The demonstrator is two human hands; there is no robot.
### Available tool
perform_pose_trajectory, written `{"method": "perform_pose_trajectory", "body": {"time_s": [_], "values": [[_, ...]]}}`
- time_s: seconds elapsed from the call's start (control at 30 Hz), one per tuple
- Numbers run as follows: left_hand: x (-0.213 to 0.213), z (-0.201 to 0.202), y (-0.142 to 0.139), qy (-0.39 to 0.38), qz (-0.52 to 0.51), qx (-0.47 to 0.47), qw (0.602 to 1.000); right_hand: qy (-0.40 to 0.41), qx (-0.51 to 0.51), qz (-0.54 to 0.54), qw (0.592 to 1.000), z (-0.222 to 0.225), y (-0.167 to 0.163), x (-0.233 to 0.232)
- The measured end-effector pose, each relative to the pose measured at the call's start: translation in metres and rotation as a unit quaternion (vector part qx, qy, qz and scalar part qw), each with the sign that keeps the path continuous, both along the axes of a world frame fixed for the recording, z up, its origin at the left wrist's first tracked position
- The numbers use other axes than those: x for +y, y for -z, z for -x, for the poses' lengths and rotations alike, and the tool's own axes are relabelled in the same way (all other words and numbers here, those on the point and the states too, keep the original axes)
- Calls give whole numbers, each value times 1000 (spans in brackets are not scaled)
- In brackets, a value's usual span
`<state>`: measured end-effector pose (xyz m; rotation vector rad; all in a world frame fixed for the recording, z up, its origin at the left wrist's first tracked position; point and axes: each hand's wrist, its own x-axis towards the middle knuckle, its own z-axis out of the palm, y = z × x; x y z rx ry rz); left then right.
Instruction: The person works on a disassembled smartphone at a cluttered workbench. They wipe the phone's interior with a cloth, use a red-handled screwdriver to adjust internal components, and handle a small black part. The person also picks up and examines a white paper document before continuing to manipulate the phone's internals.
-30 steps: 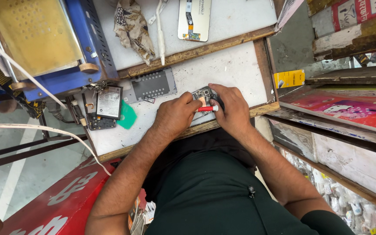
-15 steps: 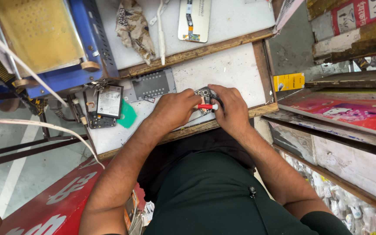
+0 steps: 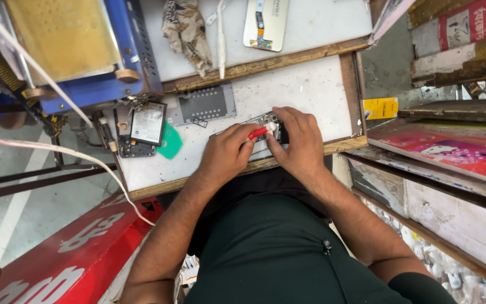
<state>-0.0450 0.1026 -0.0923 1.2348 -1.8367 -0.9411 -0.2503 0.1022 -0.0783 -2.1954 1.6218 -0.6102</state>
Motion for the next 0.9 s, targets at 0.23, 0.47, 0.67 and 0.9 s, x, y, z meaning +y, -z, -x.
{"method": "perform_pose_trajectory", "body": {"time_s": [0.23,0.47,0.67,0.9], "values": [[5,5,2,-51,-156,37,986,0,25,24,999,-3,1,3],[18,-4,1,19,-69,-125,990,7,45,17,999,-2,8,4],[28,-5,2,85,29,-278,957,-1,26,14,1000,-1,8,4],[27,-6,7,85,42,-303,948,-63,-20,39,997,19,10,13]]}}
